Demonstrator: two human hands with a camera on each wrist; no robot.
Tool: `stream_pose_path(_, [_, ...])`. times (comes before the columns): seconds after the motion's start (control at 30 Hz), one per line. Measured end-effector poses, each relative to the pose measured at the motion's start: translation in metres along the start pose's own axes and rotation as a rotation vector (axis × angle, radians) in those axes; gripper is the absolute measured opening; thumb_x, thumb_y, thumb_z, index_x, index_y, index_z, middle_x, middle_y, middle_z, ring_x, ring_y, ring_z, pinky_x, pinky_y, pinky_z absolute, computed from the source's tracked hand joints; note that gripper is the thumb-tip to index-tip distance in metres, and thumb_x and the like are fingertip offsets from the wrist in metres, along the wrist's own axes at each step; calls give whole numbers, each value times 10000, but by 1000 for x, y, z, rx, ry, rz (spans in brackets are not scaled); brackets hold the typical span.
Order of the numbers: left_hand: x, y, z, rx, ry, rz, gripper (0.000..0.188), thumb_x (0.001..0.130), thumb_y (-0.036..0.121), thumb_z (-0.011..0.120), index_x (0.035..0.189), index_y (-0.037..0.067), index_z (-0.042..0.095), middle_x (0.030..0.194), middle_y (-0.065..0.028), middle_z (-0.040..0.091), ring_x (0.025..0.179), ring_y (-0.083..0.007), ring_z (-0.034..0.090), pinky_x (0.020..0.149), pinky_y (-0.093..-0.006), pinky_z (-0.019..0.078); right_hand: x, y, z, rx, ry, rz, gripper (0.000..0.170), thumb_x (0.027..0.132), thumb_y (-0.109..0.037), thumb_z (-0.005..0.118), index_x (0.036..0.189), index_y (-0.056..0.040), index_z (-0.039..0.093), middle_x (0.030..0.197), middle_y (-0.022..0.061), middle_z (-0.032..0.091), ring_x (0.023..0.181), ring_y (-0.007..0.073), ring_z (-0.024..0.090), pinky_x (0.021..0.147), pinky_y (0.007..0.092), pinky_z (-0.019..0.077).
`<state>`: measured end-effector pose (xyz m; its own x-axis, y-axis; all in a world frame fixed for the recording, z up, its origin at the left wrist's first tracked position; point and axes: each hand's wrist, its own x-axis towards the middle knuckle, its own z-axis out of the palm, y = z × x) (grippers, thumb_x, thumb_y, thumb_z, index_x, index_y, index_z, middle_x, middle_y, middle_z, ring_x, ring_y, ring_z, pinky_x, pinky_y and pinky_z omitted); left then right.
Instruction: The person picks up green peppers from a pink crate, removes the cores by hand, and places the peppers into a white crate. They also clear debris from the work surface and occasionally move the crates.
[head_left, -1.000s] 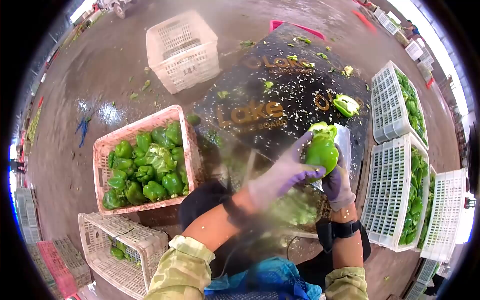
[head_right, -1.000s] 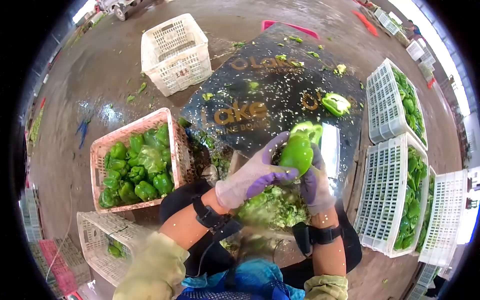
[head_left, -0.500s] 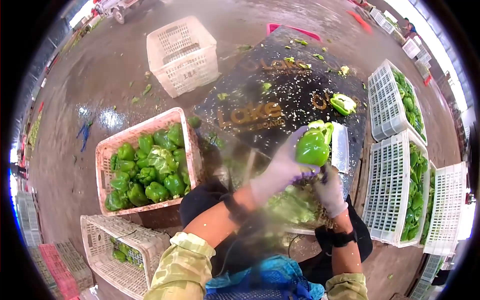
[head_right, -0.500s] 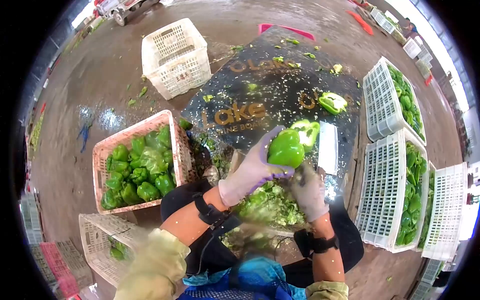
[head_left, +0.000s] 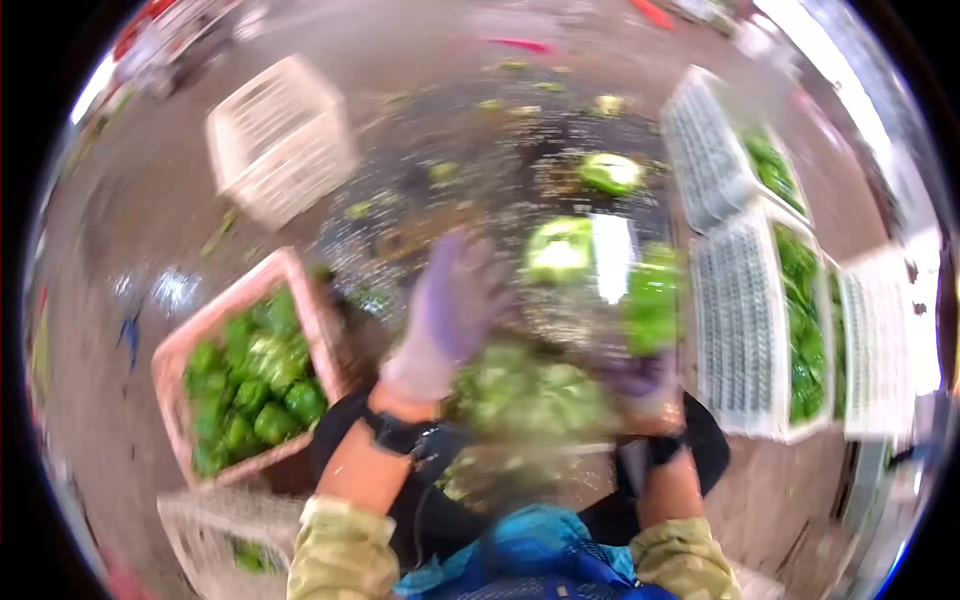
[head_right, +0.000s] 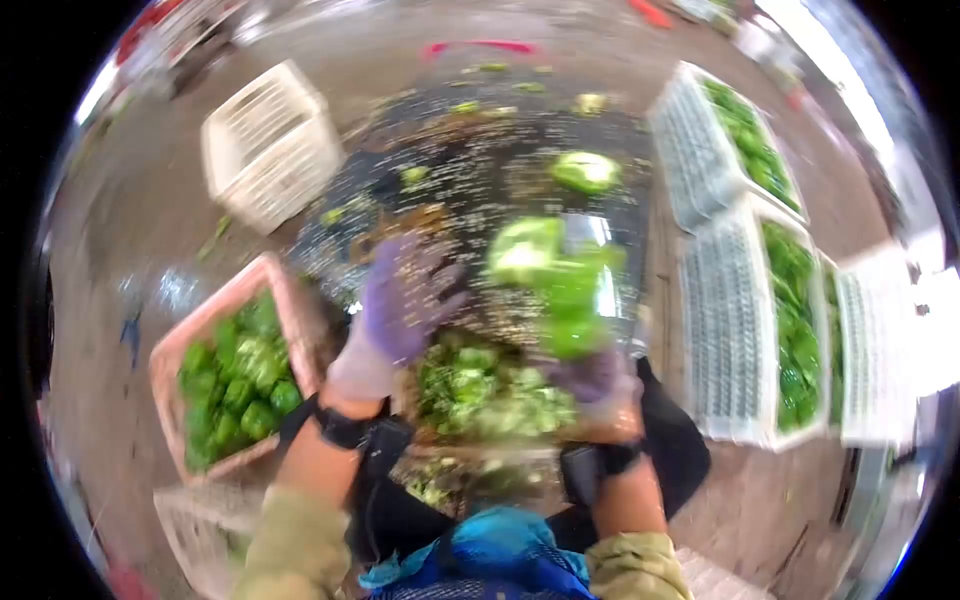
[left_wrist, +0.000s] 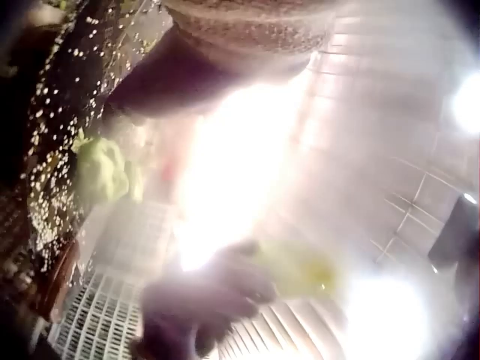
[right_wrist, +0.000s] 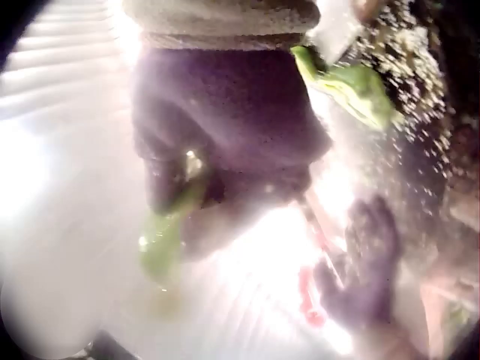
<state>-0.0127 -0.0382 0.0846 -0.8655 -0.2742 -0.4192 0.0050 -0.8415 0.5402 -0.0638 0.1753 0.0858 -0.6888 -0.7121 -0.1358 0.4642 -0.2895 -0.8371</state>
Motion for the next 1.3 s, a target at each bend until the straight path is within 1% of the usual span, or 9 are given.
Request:
stream_pose_path(0.03, [36,-19,-48,-268,-714,-150,444,931,442,427,1290,187,479,1318,-86,487,1220,-254,463,1005,-512,359,3,6,7,-187,51,62,374,908,-237,546,1235,-59,513,1047,82,581,814,164,566,676,287,484])
stream_pose_path(0.17, [12,-34,-26,921,-565,225,500,926,431,442,1332,139,423,1280,-84,510,1147,-286,499,915,-491,440,11,-16,12,-257,202,323,636,835,-238,690,1341,-4,384,1215,125,557,1015,202,569,760,312,515])
stream_pose_path(0.3, [8,-21,-15,148,-139,-176,418,953,442,418,1266,182,511,1222,-68,560,1086,-285,559,859,-535,492,-11,-44,-59,-108,455,-30,525,844,-198,674,1281,-22,442,1151,110,581,971,210,585,749,300,519])
stream_pose_path(0.6, [12,-31,7,244,-78,-273,450,927,363,507,1315,140,460,1248,-76,499,1089,-250,522,940,-464,435,-64,-220,-309,324,1006,-709,245,885,-213,628,1016,-9,587,914,105,639,814,224,614,734,280,523])
stream_pose_path(0.73, [25,-40,10,194,-16,-263,394,911,319,517,1265,145,498,1250,-78,506,1099,-247,525,934,-511,447,-59,-230,-346,342,986,-265,381,896,-345,558,1148,-62,518,1062,108,580,914,268,559,818,373,479])
stream_pose_path(0.83, [30,-42,3,167,-14,-190,392,919,288,525,1279,139,481,1257,-80,501,1129,-273,507,965,-487,426,10,-183,-227,-604,1155,-434,532,885,-224,592,1351,-73,383,1152,108,557,1043,214,541,875,365,462])
stream_pose_path(0.97, [26,-39,-7,190,-28,-174,371,948,251,477,1295,121,462,1262,-69,497,1129,-261,504,954,-462,421,69,-79,-131,-912,189,-157,445,814,-70,637,1243,-70,520,1191,92,560,1119,227,532,924,331,446])
stream_pose_path(1.1, [21,-34,-14,183,-25,-163,399,953,252,464,1328,123,426,1297,-73,470,1150,-253,491,980,-455,401,104,-13,-54,-1964,-1,-269,473,711,-119,673,1165,-150,546,1181,102,559,1068,298,550,886,405,451])
stream_pose_path(1.3, [4,-21,-13,216,-107,-106,440,950,263,464,1359,116,395,1361,-71,425,1177,-239,467,994,-417,384,130,9,-34,-2026,17,115,477,720,-177,671,1172,-134,525,1145,126,560,1053,310,557,871,432,446])
